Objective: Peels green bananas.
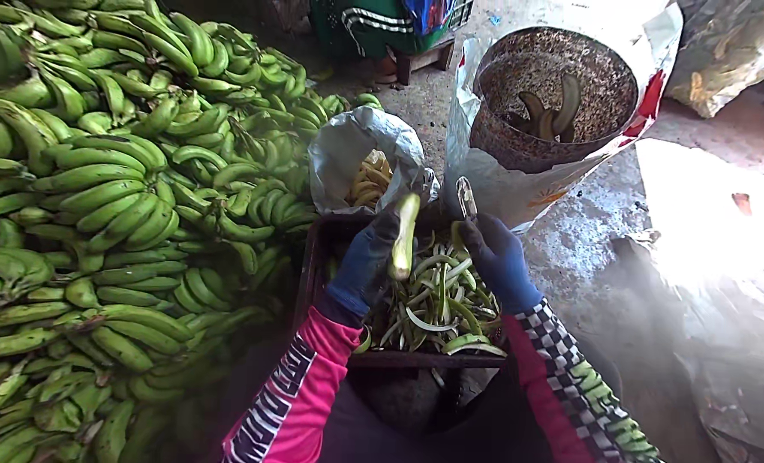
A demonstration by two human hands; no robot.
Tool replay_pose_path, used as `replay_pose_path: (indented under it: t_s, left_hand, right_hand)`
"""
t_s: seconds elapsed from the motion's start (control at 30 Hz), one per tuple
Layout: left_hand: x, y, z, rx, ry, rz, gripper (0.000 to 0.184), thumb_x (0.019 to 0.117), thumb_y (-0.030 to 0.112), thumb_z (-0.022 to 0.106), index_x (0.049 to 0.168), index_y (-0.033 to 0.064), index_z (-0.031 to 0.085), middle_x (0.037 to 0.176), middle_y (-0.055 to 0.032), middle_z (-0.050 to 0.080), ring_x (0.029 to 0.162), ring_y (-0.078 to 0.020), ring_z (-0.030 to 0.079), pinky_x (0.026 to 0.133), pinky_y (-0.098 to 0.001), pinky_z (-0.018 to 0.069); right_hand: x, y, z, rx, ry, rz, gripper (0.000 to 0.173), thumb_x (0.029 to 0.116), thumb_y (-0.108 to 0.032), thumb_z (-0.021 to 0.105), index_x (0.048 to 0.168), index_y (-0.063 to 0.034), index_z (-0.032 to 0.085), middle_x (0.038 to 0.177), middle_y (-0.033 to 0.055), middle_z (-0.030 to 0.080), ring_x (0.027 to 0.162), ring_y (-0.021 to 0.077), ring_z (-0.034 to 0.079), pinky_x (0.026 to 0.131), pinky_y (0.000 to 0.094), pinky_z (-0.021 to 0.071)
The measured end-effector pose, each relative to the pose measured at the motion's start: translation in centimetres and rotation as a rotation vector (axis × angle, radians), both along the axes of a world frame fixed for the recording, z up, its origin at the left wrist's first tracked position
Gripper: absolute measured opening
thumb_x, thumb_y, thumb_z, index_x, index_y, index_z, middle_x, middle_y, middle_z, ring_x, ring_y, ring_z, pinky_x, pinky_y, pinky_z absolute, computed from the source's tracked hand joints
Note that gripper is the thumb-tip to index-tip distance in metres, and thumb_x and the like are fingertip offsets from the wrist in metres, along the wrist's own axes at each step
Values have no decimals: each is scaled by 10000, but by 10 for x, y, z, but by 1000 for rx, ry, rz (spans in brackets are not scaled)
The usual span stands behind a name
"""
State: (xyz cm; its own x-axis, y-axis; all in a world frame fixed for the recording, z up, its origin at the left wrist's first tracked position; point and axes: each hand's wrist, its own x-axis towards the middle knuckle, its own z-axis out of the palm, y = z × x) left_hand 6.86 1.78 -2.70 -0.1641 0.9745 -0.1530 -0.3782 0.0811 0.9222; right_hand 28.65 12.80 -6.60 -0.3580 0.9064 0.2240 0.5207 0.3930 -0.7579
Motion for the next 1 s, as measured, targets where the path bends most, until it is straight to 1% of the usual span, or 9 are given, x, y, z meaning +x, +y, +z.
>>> replay_pose_path:
  t_s: [0.13,0.23,0.37,0.43,0.47,0.57,0.7,0.9,1.0]
  left_hand:
    - [-8,-1,5,45,-169,57,406,1088,429,439,1394,183,541,1110,-134,688,872,-266,720,668,-402,629]
    - [-10,1,4,134,-326,182,396,1107,391,357,1347,152,563,1157,-134,687,984,-281,708,750,-445,622]
    - [-17,5,-1,116,-232,358,342,1091,376,421,1317,170,574,1118,-100,694,864,-221,699,645,-357,597]
    - [-14,5,0,119,-97,463,325,1072,388,483,1332,202,543,1013,-77,679,730,-178,664,571,-307,566]
    - [-13,3,1,119,-31,499,349,1066,418,502,1359,230,528,999,-57,674,733,-161,659,595,-301,572]
    - [-9,2,3,146,145,543,415,1076,505,442,1404,270,535,971,-35,659,729,-150,643,622,-314,578]
    - [-8,3,0,209,184,528,439,1079,517,418,1420,266,533,963,-49,666,713,-155,640,609,-307,574]
    - [-2,-1,0,224,314,548,436,1086,502,405,1438,274,523,1010,-49,669,738,-163,645,618,-315,578]
    - [13,-10,4,197,287,487,426,1080,527,391,1421,305,520,946,-44,647,698,-164,623,570,-311,554]
  right_hand:
    - [-10,-24,-5,-199,147,137,580,917,-620,647,1292,-178,615,808,2,668,654,143,631,599,416,563]
    - [-20,-39,-7,-404,326,220,496,926,-479,705,1267,-135,598,782,53,668,595,185,642,544,386,577]
    - [-32,-70,-5,-318,422,388,455,1056,-406,513,1324,-51,606,907,62,712,724,186,691,664,408,624]
    - [-38,-85,-7,-275,448,425,484,1087,-403,417,1314,-12,588,877,61,696,693,172,671,615,387,606]
    - [-41,-92,-8,-270,460,439,493,1089,-414,407,1301,-4,578,858,59,688,676,166,667,596,380,603]
    - [-48,-109,-5,-237,466,466,494,1072,-426,471,1279,12,567,832,41,674,660,143,662,584,369,606]
    - [-50,-115,-2,-167,413,497,436,1059,-383,527,1232,10,601,809,28,666,645,111,643,581,337,593]
    - [-54,-113,-12,-212,281,497,417,1067,-370,507,1253,-15,620,808,24,657,631,109,623,582,331,577]
    - [-57,-102,-12,-217,260,493,372,1064,-364,516,1179,-35,645,771,15,643,628,113,624,590,341,573]
